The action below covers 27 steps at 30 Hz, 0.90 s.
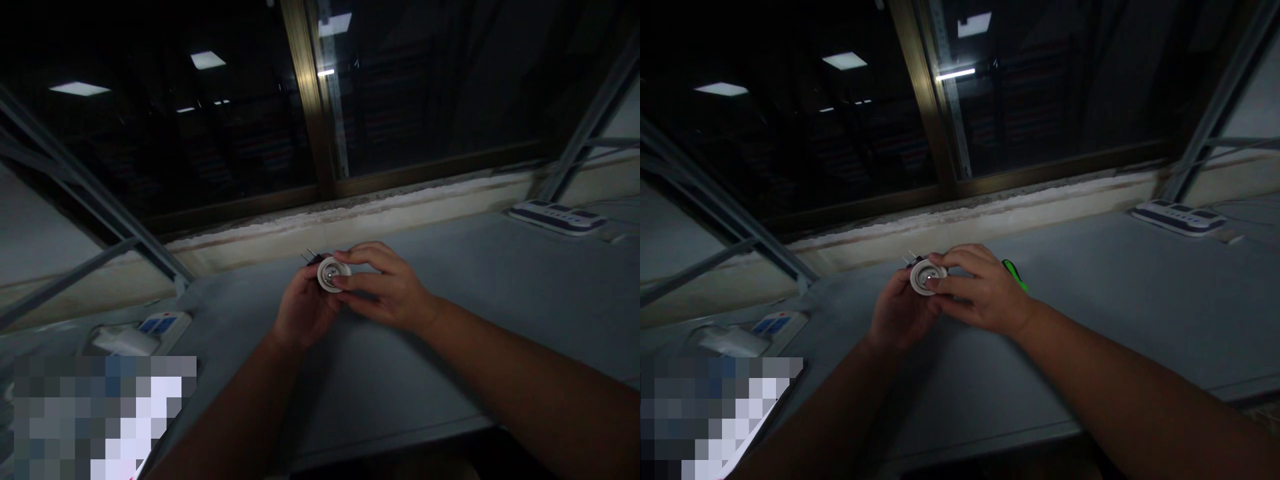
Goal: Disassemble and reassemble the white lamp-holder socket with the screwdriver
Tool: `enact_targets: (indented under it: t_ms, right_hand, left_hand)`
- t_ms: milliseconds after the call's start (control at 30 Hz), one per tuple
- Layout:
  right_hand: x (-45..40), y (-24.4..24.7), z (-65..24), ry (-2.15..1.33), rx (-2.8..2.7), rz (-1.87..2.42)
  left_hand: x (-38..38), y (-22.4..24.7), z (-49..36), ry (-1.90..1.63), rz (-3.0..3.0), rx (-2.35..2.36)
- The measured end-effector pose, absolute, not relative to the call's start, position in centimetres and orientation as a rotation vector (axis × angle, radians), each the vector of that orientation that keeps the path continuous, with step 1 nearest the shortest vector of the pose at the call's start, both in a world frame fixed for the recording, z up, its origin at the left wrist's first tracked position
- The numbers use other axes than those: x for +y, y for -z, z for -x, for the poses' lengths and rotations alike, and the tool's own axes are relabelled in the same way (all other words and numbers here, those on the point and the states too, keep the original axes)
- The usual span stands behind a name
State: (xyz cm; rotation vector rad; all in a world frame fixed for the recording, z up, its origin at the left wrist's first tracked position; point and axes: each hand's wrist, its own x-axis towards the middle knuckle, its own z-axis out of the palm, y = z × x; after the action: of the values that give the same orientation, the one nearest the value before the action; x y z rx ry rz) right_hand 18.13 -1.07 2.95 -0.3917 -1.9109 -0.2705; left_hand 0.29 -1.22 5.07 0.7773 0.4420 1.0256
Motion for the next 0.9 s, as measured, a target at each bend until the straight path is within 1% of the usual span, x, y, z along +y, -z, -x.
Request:
enact_targets:
  t_ms: [200, 367, 433, 500, 600, 667, 800, 900]
  right_hand:
    - [-1.5, -2.9, -17.6, 0.236, -1.97, 0.413]
    - [-1.5, -4.0, -18.8, 0.062, -1.986, 0.509]
    - [-0.9, -4.1, -20.4, 0.036, -1.922, 0.74]
    - [0.2, -3.8, -22.3, 0.016, -1.904, 1.129]
    - [1.8, -2.5, -24.7, -0.169, -2.009, 1.714]
    - [2.5, -1.8, -25.5, -0.285, -2.06, 1.919]
    - [2.7, -1.3, -25.8, -0.46, -2.096, 1.88]
    - [2.4, -1.8, -25.7, -0.769, -1.958, 1.643]
  left_hand:
    - [-0.9, -4.7, -0.8, -1.089, -0.812, 0.472]
    - [0.3, -3.9, -0.6, -1.111, -0.828, 0.533]
    - [0.8, -3.7, -0.3, -1.079, -0.834, 0.561]
    - [1.4, -3.5, 0.1, -1.025, -0.828, 0.588]
    - [2.1, -3.1, 0.8, -0.967, -0.818, 0.612]
    - [2.4, -2.8, 1.1, -0.946, -0.825, 0.615]
    - [2.9, -2.4, 1.6, -0.91, -0.845, 0.62]
    - [3.2, -2.3, 1.9, -0.908, -0.852, 0.641]
